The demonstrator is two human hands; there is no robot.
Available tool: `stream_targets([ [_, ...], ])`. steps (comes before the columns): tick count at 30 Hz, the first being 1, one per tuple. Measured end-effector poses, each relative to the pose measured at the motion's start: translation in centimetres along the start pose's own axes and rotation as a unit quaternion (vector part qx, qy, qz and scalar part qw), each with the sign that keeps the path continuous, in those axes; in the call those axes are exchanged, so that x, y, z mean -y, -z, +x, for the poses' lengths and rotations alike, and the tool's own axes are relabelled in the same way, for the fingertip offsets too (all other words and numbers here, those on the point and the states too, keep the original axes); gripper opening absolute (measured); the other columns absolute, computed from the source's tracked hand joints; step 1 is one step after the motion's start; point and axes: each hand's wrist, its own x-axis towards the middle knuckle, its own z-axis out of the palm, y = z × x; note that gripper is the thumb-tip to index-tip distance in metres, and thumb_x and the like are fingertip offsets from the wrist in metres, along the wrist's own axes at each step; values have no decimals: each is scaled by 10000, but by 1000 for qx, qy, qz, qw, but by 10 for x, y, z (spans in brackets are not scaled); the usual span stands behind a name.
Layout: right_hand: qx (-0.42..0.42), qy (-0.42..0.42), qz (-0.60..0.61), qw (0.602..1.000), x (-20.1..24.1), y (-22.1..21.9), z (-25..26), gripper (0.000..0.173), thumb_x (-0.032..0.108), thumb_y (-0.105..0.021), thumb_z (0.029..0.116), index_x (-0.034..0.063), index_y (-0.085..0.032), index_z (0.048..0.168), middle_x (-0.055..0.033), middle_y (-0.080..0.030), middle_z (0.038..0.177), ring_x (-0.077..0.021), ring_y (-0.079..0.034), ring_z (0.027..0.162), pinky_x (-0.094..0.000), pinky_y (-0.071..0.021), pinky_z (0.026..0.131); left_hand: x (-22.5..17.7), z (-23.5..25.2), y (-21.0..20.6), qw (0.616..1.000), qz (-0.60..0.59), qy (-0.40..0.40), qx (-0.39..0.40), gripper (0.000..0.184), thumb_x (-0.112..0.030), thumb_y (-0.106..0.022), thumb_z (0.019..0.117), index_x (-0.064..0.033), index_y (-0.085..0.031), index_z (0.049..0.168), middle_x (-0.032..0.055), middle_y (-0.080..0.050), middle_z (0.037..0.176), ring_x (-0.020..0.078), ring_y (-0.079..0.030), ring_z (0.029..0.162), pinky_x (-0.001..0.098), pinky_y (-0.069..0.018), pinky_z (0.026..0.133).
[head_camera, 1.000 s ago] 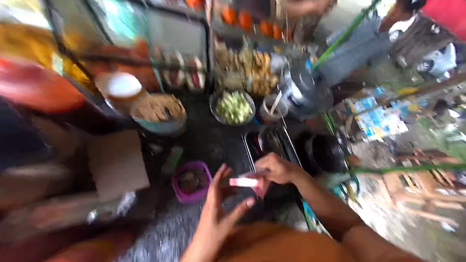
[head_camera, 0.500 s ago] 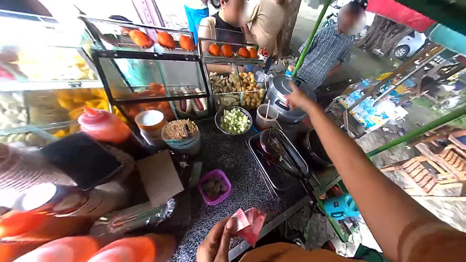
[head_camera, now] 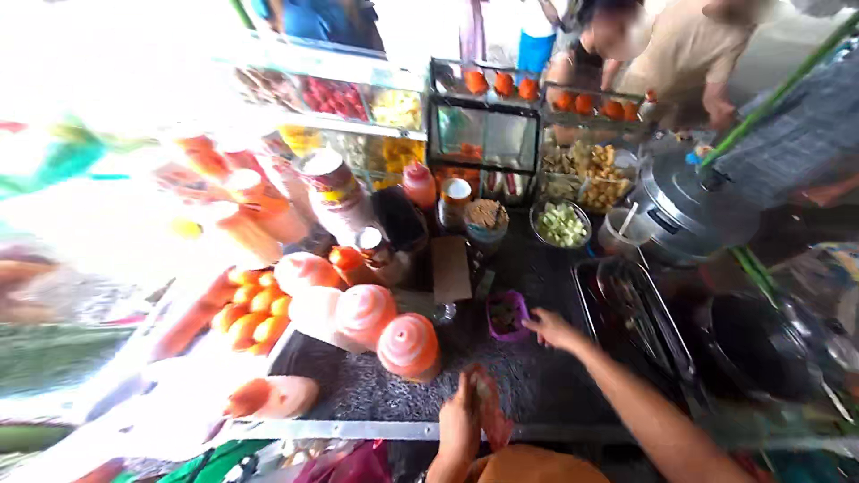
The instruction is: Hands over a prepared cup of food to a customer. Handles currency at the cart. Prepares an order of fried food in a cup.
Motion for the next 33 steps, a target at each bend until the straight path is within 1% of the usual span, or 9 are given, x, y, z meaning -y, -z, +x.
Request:
stream_targets([
  [3,-26,-7,119,993,-3,-22,11,414,273,-400,1127,-10,-469,1422,-167,-686,961,-208,-677,739,-378,-572,715,12,7,-15,999,-16,-6,38,326,-31,-533,997,7,-646,1301,249,-720,1083,428,-721,931,618,-559,850],
  [5,-49,-13,130,990,-4,-18,10,376,208,-392,1122,-43,-500,1381,-196,-682,974,-232,-686,746,-397,-582,719,11,19,-24,996,-13,-1,86,297,-30,-510,1008,4,-679,1250,243,-661,1260,388,-696,1062,552,-549,939],
  [7,-69,-18,127,989,-7,-9,2,358,190,-397,1118,-57,-525,1344,-188,-682,938,-225,-679,717,-392,-580,697,9,35,-33,990,-26,10,139,331,-62,-478,1032,14,-637,1312,247,-605,1366,377,-638,1205,531,-497,1044],
  [14,-163,-1,242,956,-31,19,-42,268,142,-415,1115,-76,-543,1202,-125,-674,787,-156,-662,582,-315,-579,577,-12,95,-91,978,-67,-9,197,366,-113,-502,1055,39,-574,1381,255,-641,1319,385,-622,1242,536,-454,1103],
  [19,-194,15,326,925,-37,12,-62,228,115,-411,1111,-72,-535,1153,-103,-674,748,-132,-670,565,-284,-584,565,-39,126,-118,972,-61,13,228,688,-76,-555,1029,-36,-189,1609,304,-655,1227,446,-672,1106,586,-503,1001],
  [23,-191,-10,334,923,-50,-12,-48,260,129,-409,1113,-83,-536,1192,-134,-682,793,-161,-681,604,-316,-590,601,-38,133,-125,977,-21,3,210,763,-75,-654,956,10,-208,1568,310,-625,1282,448,-653,1155,593,-500,1011],
  [29,-185,-40,313,931,-64,-31,-23,311,171,-391,1128,-79,-536,1241,-159,-683,838,-178,-683,620,-333,-590,616,-27,130,-106,967,72,55,239,873,-144,-627,976,-100,-73,1650,289,-431,1528,436,-595,1263,572,-494,1047],
  [31,-186,-46,244,951,-64,-26,-24,383,277,-446,1121,-26,-524,1342,-166,-700,906,-205,-671,635,-362,-571,609,-23,119,-92,970,60,49,229,852,-220,-625,998,-133,-89,1654,270,-407,1559,425,-606,1255,576,-499,1038],
  [33,-207,-31,156,965,-62,-21,-30,634,344,-559,1073,-10,-347,1554,-249,-687,1071,-330,-695,845,-487,-576,799,-16,101,-74,976,32,22,213,816,-250,-642,999,-142,-160,1648,269,-443,1528,408,-640,1196,570,-518,1008],
])
